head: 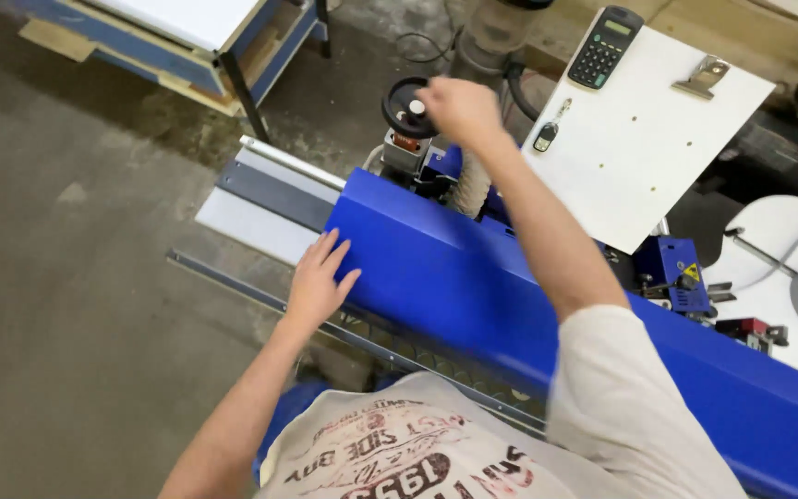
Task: Operating an industrial edge banding machine to apply finish to the edges of wooden panels, including feeding the panels and adjusting machine settings.
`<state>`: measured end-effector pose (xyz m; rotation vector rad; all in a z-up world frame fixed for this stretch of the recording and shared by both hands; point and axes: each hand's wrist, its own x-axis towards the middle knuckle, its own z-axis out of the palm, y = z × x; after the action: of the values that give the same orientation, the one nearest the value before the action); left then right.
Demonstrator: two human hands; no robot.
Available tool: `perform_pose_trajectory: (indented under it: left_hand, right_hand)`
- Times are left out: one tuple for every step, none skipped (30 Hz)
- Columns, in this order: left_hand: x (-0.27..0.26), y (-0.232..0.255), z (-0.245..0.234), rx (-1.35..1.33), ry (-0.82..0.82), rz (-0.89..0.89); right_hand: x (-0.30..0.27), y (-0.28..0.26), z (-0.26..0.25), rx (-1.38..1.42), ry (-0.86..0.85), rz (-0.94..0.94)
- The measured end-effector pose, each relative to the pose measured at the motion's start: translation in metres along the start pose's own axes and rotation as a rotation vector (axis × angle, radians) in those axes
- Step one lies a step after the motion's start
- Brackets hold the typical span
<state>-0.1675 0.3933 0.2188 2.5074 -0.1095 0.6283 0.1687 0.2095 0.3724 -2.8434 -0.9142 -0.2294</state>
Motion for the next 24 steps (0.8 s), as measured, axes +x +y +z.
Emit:
perform_pose_trajectory:
  left_hand:
    - [0.023,-0.007,0.001,-0.013,-0.011,0.016]
    - [0.046,-0.012,0.002,-0.006,-0.164,0.017]
    - [0.066,-0.016,0.005,0.001,-0.323,0.024]
    - [0.084,-0.024,0.014,-0.012,-0.341,0.045]
    - [0.102,-0.032,0.022,0.027,-0.375,0.052]
    - [0.119,-0.038,0.03,0.067,-0.407,0.059]
    - [0.135,-0.038,0.033,0.055,-0.406,0.092]
    - [0.15,-0.039,0.036,0.026,-0.402,0.091]
    - [0.15,-0.039,0.037,-0.006,-0.409,0.068]
    - [0.153,-0.037,0.033,-0.02,-0.418,0.076]
    - [0.158,-0.035,0.031,-0.062,-0.451,0.029]
    - [0.163,-0.031,0.029,-0.102,-0.485,-0.018]
    - [0.163,-0.031,0.027,-0.111,-0.488,-0.014]
    - [0.162,-0.03,0.025,-0.11,-0.501,-0.033]
    - [0.165,-0.03,0.024,-0.105,-0.515,-0.043]
    - [0.168,-0.034,0.03,-0.109,-0.521,-0.03]
    - [0.164,-0.037,0.035,-0.123,-0.47,-0.024]
    - [0.16,-0.04,0.041,-0.138,-0.42,-0.018]
    - [0.161,-0.041,0.041,-0.143,-0.426,-0.015]
    - [0.163,-0.041,0.042,-0.135,-0.419,-0.01]
    - [0.163,-0.041,0.042,-0.127,-0.418,-0.003]
    - [0.157,-0.04,0.041,-0.133,-0.43,0.002]
    - [0.159,-0.04,0.041,-0.112,-0.431,0.003]
    - [0.16,-0.039,0.041,-0.091,-0.431,0.004]
  right_hand:
    - [0.015,0.01,0.008,-0.006,0.0,0.022]
    - [0.029,0.02,0.017,-0.039,0.097,0.056]
    - [0.037,0.033,0.026,-0.074,0.191,0.097]
    - [0.054,0.016,0.032,-0.083,0.188,0.127]
    - [0.073,-0.002,0.039,-0.196,0.252,0.105]
    - [0.092,-0.019,0.045,-0.311,0.313,0.082]
    - [0.078,-0.031,0.039,-0.332,0.323,0.106]
    - [0.065,-0.044,0.035,-0.231,0.247,0.078]
    - [0.047,-0.066,0.039,-0.117,0.152,0.04]
    - [0.026,-0.055,0.025,-0.127,0.144,0.054]
    - [0.006,-0.041,0.01,-0.12,0.064,0.188]
    - [-0.015,-0.029,-0.006,-0.112,-0.015,0.322]
    - [0.001,-0.023,-0.008,-0.118,-0.019,0.329]
    - [0.016,-0.016,-0.01,-0.096,-0.041,0.378]
    - [0.032,-0.007,-0.012,-0.071,-0.057,0.433]
    - [0.053,-0.021,-0.003,-0.074,-0.053,0.447]
    - [0.07,-0.036,0.01,-0.066,-0.004,0.418]
    - [0.086,-0.05,0.024,-0.057,0.045,0.389]
    - [0.065,-0.06,0.019,-0.06,0.041,0.397]
    - [0.044,-0.07,0.014,-0.054,0.044,0.314]
    - [0.02,-0.081,0.009,-0.046,0.045,0.237]
    - [0.002,-0.061,0.004,-0.046,0.038,0.25]
    - [-0.008,-0.04,-0.005,-0.066,0.028,0.255]
    - [-0.019,-0.019,-0.014,-0.087,0.018,0.26]
